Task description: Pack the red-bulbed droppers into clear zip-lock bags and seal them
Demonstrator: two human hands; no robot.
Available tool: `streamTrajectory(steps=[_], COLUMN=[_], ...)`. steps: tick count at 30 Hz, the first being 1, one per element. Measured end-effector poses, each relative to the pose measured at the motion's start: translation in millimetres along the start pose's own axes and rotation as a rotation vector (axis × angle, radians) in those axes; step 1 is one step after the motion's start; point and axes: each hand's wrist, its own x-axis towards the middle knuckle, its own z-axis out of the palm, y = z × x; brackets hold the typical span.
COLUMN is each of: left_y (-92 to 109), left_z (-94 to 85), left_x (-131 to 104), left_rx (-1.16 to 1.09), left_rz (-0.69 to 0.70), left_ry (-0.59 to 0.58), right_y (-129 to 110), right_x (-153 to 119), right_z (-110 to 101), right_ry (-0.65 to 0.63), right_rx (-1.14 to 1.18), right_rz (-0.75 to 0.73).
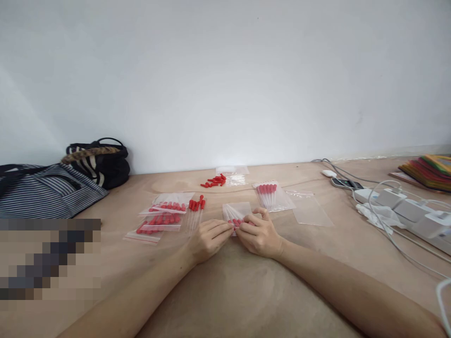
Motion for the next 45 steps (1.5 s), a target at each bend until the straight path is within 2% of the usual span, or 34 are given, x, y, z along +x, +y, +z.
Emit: streamTrajectory(steps=[11,17,26,33,37,41,45], left_y=[0.4,0.8,-1.7,-0.4,0.1,6.3,13.4], left_z=[0.9,-1.8,-3.3,-6.4,-6.4,-5.6,-5.5], left_x=[0.2,-0.3,-5.4,-5.5,-8.1,-6.9,-4.1], left_rx=[0.054,0.102,0.077,0.029,-0.009,-0.081,-0.195], left_rz=[0.030,-0.039,-0.116,-0.156,-0.188,-0.210,-0.239], left_ry=[0.014,-0.006,0.007,-0.014,-0.017,0.020,0.096], right_y=[-0.8,-1.2,19.0,25.2,28.9,28.5,22.3], right_x=[-0.6,-0.3,-18.4,-23.1,-22.5,-21.2,-17.2], right_z=[2.6,1.6,-18.5,-26.5,-24.2,-17.1,-12.7], right_ry=[0.002,-0.035,-0.106,-0.078,-0.066,-0.174,-0.230], right_rx=[0.026,-0.005,-0.086,-0.124,-0.045,0.069,0.366], right_rz=[0.024,0.065,0.050,0.081,0.168,0.247,0.265])
